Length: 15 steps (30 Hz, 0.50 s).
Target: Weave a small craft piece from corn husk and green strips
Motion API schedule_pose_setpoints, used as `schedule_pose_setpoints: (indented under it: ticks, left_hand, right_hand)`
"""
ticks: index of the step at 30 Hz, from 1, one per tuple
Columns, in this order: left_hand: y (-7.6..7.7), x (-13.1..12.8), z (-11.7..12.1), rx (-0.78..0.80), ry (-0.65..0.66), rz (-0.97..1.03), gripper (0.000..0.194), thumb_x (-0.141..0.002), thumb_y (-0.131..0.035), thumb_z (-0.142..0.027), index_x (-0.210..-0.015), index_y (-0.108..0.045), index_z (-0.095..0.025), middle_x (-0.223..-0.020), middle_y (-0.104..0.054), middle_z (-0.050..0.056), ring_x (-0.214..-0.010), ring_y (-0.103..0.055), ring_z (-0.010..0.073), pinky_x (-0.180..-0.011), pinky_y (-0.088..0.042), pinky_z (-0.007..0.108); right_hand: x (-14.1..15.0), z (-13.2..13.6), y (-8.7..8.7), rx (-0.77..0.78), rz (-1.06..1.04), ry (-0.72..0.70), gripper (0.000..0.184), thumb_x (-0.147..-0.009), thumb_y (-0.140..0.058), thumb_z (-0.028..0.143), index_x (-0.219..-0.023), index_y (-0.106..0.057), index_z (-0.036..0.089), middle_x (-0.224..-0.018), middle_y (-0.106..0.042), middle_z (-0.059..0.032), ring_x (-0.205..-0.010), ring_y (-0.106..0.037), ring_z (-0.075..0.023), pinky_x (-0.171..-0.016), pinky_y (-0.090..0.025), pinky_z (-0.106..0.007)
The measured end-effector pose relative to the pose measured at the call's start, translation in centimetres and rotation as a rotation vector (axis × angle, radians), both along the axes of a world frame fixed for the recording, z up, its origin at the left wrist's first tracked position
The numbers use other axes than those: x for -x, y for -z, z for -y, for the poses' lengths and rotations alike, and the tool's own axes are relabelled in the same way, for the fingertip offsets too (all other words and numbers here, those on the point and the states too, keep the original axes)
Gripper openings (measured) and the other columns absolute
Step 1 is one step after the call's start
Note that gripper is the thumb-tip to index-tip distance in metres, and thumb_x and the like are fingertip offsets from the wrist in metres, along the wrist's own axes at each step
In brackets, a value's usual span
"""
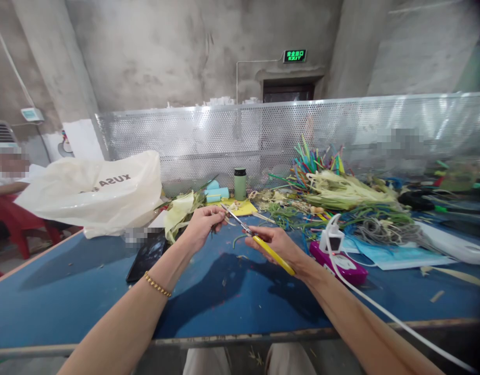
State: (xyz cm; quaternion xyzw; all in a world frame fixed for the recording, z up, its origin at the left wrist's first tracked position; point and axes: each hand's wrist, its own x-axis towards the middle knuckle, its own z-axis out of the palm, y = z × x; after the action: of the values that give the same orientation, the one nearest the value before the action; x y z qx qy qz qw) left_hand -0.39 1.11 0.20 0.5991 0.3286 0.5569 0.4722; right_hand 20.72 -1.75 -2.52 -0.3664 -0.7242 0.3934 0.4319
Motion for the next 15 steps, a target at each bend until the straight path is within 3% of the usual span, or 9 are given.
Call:
schedule_pose_setpoints:
  ticks: [8, 15]
  left_hand:
    - [0.1, 0.1, -0.2, 0.016, -0.010, -0.019, 0.023, -0.068, -0.073, -0.032, -0.074, -0.065, -0.011, -0.060, -0.062, 0.003, -0.045, -0.044, 0.0063, -0.045, -0.029, 0.021]
    - [0.3, 0.4, -0.8, 0.070, 0.010, 0.080, 0.021, -0.064, -0.075, -0.023, -0.078, -0.067, -0.010, -0.067, -0.067, 0.005, -0.048, -0.051, 0.0083, -0.049, -0.036, 0.022]
  right_hand:
    - [0.0, -0.5, 0.1, -0.099, 0.050, 0.052, 0.036, -0.073, -0.071, 0.046, -0.092, -0.075, 0.016, -0.082, -0.068, -0.0028, -0.075, -0.060, -0.0165, -0.064, -0.048, -0.024]
    - [-0.3, -1.2, 0.3, -0.112, -0.019, 0.211, 0.038, -0.073, -0.068, 0.048, -0.096, -0.071, 0.017, -0.049, -0.050, 0.0038, -0.041, -0.044, -0.0112, -0.038, -0.033, -0.023]
